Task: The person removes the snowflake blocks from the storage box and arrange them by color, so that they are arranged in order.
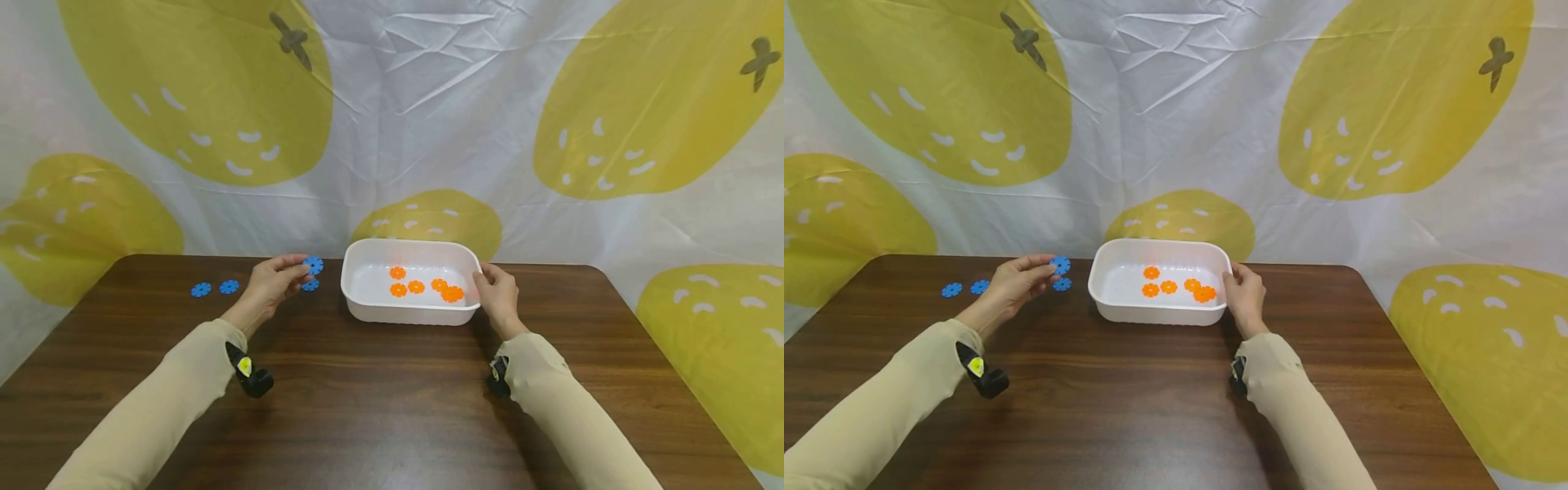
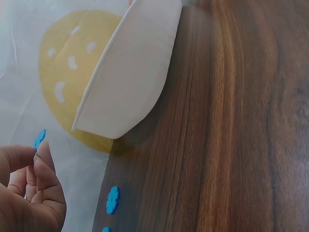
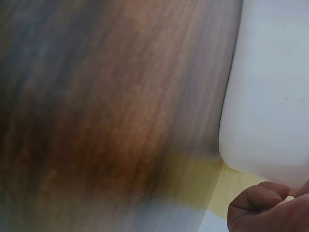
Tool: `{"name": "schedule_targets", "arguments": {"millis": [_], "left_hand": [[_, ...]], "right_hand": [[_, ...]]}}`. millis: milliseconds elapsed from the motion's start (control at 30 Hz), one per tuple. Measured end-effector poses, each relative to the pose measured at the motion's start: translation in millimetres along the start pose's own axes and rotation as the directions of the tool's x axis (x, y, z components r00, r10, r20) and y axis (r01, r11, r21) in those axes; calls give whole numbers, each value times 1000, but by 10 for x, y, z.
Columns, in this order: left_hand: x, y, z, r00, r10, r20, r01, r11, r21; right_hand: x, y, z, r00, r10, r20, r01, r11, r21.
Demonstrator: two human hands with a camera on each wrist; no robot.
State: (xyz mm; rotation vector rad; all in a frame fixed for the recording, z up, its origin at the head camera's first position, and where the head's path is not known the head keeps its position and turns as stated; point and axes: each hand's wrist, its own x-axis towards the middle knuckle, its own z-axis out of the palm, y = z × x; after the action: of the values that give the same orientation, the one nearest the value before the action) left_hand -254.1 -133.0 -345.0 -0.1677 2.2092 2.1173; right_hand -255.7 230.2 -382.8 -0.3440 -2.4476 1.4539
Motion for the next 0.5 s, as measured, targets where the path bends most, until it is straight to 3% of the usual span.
{"name": "schedule_targets", "arguments": {"millis": [333, 500], "left_hand": [[-21, -34, -232, 999, -26, -25, 28, 997, 75], [-43, -51, -409, 999, -20, -30, 21, 999, 36]], "right_hand": [[-6, 0, 0, 1000, 6, 12, -6, 1000, 10], [1, 1, 0, 1000, 0, -1, 0, 1000, 5]]}}
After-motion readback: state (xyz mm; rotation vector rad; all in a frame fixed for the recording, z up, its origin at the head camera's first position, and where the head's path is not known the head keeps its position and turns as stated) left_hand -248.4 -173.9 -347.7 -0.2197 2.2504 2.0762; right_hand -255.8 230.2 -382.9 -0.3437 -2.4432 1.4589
